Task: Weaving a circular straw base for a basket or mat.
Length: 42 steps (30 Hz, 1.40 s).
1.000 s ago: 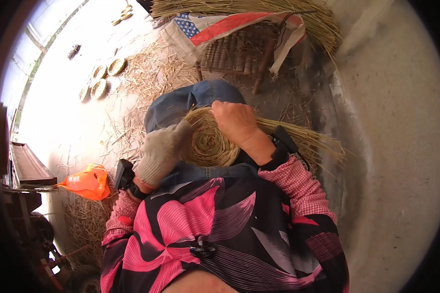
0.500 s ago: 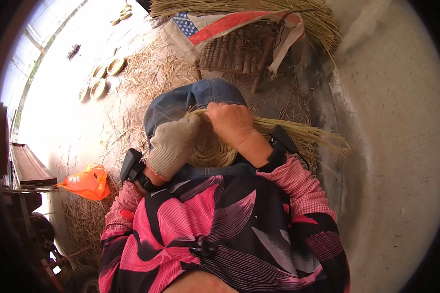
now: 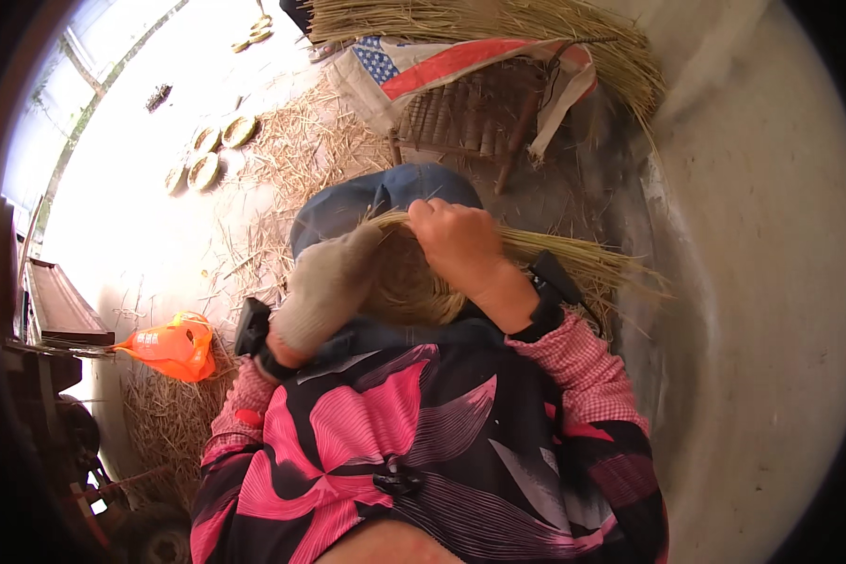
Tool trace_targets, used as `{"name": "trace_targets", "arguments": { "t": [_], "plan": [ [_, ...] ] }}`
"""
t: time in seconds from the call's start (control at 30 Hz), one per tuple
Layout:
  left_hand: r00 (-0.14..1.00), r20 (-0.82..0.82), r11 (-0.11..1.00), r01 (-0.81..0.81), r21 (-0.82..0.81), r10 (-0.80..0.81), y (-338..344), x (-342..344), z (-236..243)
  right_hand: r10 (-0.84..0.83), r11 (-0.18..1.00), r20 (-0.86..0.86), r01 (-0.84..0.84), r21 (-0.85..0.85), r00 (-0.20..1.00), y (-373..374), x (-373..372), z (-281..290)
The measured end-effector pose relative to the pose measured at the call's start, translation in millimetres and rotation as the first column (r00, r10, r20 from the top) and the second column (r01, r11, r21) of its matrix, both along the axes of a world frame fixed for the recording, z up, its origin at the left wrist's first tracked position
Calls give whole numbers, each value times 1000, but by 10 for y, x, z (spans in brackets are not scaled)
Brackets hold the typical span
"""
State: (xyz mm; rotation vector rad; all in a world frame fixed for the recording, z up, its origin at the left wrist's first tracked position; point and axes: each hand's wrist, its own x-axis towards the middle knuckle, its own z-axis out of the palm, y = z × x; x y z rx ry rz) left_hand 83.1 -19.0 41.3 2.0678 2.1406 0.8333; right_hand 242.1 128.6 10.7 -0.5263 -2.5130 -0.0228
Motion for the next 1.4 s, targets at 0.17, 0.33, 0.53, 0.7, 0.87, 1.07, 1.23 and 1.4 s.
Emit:
{"name": "trace_targets", "arguments": {
  "t": [0.17,0.33,0.53,0.7,0.87,1.07,1.23,1.4],
  "plan": [
    [392,918,979,-156,134,-63,-657,-683,65,94,976,-128,-66,208,987,244,303,235],
    [430,685,722,-662,-203,588,-931,-1228,-80,197,961,-201,-149,232,960,273,376,197],
    [435,894,971,-239,-3,109,-901,-1011,-202,219,961,-149,-187,204,964,257,280,137],
    [44,998,903,-426,49,-33,-1212,-1618,-573,114,987,-138,-96,126,984,294,329,77],
    [115,614,460,-770,-442,781,-1643,-1890,-1021,137,986,-155,-120,116,978,292,325,30],
    [457,889,954,-262,148,-12,-679,-1050,-638,249,956,-125,-224,188,960,250,179,124],
    [460,873,949,314,10,-161,37,-528,-196,230,963,-124,-207,170,965,230,169,169],
    [540,842,971,198,-131,3,104,-458,45,151,982,-75,-141,124,986,257,188,110]
  ]
}}
